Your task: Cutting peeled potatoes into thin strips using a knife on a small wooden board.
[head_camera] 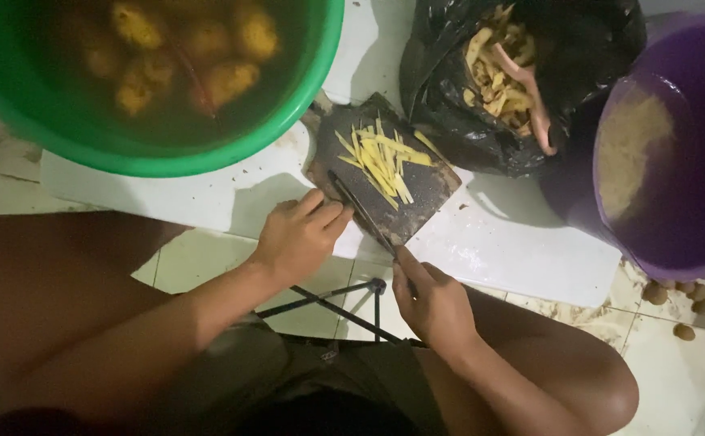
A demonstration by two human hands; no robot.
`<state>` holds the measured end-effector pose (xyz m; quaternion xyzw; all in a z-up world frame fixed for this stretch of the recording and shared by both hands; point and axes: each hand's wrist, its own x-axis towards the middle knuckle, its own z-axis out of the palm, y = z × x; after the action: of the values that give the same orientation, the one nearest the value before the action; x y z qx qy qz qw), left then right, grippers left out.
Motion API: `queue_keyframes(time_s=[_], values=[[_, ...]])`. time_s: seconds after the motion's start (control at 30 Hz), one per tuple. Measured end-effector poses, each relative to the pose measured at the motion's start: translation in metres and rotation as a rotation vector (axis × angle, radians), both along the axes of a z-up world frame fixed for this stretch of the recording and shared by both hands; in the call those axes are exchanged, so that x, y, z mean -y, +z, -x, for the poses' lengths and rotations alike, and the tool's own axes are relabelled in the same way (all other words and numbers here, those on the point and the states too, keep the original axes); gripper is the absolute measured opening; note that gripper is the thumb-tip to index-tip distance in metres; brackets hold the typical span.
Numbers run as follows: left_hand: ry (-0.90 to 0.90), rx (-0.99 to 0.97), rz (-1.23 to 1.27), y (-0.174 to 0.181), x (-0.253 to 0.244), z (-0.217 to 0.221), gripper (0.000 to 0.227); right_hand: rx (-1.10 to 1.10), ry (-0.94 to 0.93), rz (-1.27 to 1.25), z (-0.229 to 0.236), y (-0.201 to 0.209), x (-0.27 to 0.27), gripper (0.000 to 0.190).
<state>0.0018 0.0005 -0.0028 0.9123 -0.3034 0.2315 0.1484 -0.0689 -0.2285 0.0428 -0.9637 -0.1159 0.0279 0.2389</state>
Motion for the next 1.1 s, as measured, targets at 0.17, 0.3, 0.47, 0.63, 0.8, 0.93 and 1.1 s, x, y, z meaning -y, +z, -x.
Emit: queue_keyframes(time_s=[0.17,0.3,0.47,0.63,0.8,0.93,1.1], values=[[0.000,0.011,-0.018,0.004,0.001,-0.001,0.006,0.055,0.020,0.074,0.001,-0.003,0.000,0.033],[0.012,0.035,-0.058,0.003,0.002,-0.001,0.007,0.079,0.021,0.116,0.001,-0.002,-0.002,0.035],[0.003,0.066,-0.086,-0.004,0.002,0.000,0.006,0.101,0.031,0.142,0.009,-0.017,0.006,0.037],[-0.019,0.093,-0.062,0.003,0.003,0.000,0.007,0.077,0.035,0.128,0.010,-0.014,0.008,0.034],[-0.013,0.107,-0.090,0.002,0.004,0.000,0.010,0.021,0.006,0.117,0.022,-0.008,0.016,0.036],[-0.006,-0.020,-0.145,-0.009,0.002,0.008,0.033,-0.052,-0.052,0.078,0.030,0.003,0.017,0.035],[-0.043,0.091,-0.047,0.006,0.006,0.000,0.011,0.078,-0.013,0.132,0.020,-0.012,0.020,0.033]])
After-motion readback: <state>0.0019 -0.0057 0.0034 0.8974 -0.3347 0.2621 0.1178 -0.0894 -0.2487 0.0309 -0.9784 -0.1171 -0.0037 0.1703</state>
